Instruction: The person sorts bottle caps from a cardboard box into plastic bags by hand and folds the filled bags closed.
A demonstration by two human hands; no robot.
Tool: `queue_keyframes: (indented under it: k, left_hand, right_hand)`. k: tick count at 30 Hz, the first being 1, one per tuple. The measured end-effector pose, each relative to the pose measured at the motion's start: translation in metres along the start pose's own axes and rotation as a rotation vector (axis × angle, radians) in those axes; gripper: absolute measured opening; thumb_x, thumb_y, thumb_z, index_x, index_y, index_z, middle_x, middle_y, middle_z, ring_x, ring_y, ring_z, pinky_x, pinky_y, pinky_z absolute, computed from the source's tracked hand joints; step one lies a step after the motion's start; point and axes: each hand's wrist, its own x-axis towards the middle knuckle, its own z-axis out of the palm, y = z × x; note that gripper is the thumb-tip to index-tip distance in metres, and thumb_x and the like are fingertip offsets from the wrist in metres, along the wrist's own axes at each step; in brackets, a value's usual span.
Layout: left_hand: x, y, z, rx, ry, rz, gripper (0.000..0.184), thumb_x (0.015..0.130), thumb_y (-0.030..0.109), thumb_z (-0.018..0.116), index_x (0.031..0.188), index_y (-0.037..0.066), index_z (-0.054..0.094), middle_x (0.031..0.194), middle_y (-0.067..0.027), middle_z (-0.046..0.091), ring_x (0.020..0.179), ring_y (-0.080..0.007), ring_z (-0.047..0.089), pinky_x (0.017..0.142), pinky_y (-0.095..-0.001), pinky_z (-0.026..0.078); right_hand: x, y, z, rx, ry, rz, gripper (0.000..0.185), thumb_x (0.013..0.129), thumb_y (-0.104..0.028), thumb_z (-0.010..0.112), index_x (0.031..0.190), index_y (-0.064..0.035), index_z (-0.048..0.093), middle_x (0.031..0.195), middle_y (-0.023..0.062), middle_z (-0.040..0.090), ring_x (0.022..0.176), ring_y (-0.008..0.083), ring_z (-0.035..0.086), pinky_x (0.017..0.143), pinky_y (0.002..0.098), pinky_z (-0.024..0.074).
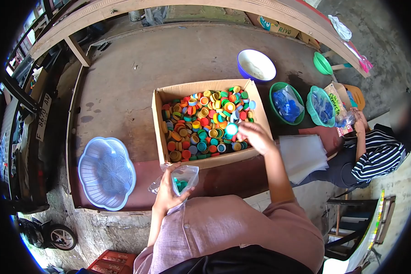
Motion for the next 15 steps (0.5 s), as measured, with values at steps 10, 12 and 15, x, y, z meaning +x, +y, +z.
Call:
queue_keyframes:
  k: [10,12,15]
  left_hand:
    - [-0.003,-0.001,0.002,-0.073,-0.027,-0.008,0.076,0.057,0.019,0.076,0.119,0.0,0.037,0.112,-0.0193,0.05,0.104,-0.0334,0.051,0.09,-0.0396,0.04]
    - [-0.005,-0.001,0.0,-0.06,-0.004,-0.057,0.075,0.057,0.019,0.076,0.119,0.0,0.037,0.112,-0.0193,0.05,0.103,-0.0335,0.051,0.09,-0.0395,0.04]
    - [-0.004,-0.006,0.0,-0.034,0.015,-0.017,0.075,0.058,0.019,0.075,0.12,0.001,0.037,0.102,-0.0173,0.055,0.096,-0.0286,0.055,0.086,-0.0371,0.042]
  right_hand:
    - [-0.016,-0.011,0.12,-0.659,-0.231,-0.329,0.024,0.075,-0.014,0.063,0.095,-0.0011,0.06,0.077,0.0133,0.06,0.062,0.0245,0.059,0.056,0.0331,0.0446]
    - [-0.002,-0.004,0.092,-0.764,0.041,-0.329,0.018,0.075,-0.012,0.063,0.092,-0.0046,0.062,0.074,0.0117,0.06,0.063,0.0243,0.059,0.057,0.0329,0.0457]
    - [0.026,0.033,0.017,-1.129,0.349,-0.34,0.008,0.071,-0.011,0.063,0.079,-0.0072,0.064,0.071,0.0104,0.059,0.061,0.0272,0.059,0.055,0.038,0.0463]
